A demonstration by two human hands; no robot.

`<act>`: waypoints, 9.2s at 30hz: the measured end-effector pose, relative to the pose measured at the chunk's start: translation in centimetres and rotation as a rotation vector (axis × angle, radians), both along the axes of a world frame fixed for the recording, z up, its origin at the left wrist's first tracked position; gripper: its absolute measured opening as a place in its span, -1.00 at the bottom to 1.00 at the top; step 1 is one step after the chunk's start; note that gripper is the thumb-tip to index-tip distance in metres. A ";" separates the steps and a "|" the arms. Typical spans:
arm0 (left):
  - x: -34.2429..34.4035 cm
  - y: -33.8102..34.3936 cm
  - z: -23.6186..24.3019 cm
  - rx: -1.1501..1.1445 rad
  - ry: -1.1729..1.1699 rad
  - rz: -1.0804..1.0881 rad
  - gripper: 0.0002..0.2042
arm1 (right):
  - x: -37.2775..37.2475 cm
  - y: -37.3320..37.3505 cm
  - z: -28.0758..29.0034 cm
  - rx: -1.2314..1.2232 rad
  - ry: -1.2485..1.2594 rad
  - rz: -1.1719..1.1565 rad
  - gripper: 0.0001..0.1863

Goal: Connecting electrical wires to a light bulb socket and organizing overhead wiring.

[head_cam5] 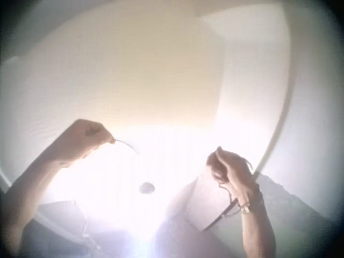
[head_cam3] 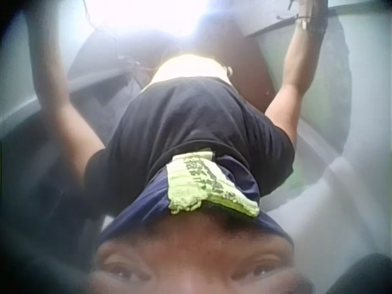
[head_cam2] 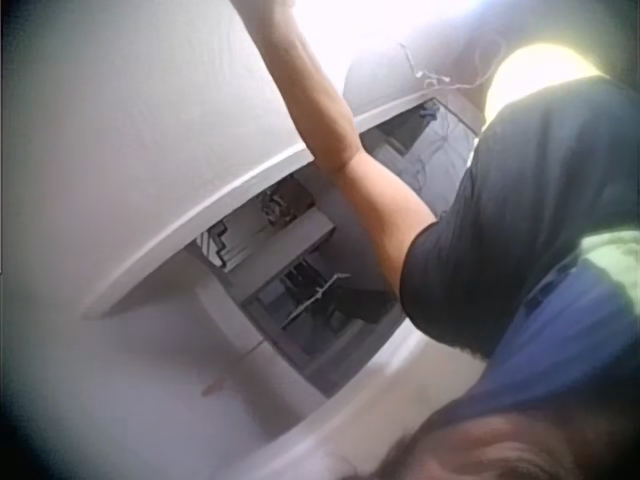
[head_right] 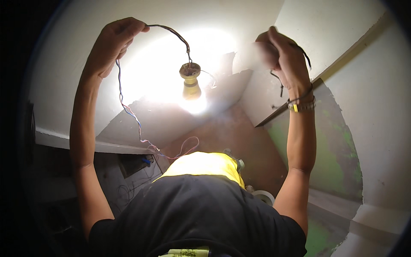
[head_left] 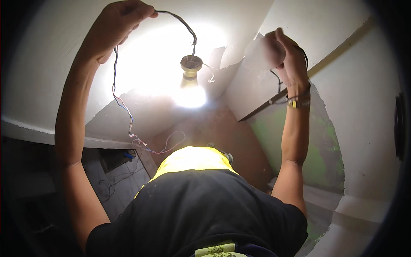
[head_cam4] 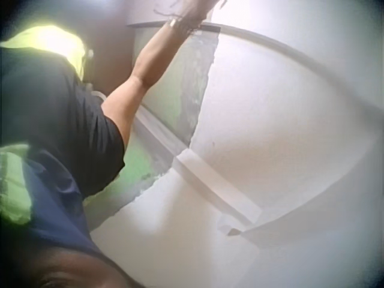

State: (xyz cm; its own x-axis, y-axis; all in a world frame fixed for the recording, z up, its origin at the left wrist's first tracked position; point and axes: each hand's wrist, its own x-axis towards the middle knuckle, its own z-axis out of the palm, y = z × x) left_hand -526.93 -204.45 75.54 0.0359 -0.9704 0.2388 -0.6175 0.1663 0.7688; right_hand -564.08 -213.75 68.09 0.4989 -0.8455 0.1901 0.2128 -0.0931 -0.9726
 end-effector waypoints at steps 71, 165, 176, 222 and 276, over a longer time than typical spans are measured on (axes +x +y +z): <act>2.1 -0.2 -4.8 0.079 0.294 -0.371 -0.65 | -0.6 3.1 11.1 -0.857 0.760 -0.723 -0.82; -1.1 -6.4 -8.2 0.340 0.624 -0.542 -0.69 | 6.3 9.4 15.6 -0.325 -0.025 0.082 -0.63; 1.9 -6.7 -5.8 0.242 0.488 -0.545 -0.77 | 12.6 12.0 14.4 -0.731 -0.020 -0.159 -0.83; 0.5 -7.0 -3.1 0.461 0.520 -0.527 -0.76 | 22.5 8.2 -2.1 0.084 0.004 -0.730 -0.78; -0.6 -5.5 -3.9 0.187 0.322 -0.562 -0.83 | 16.5 4.0 1.7 -0.350 0.165 -0.275 -0.76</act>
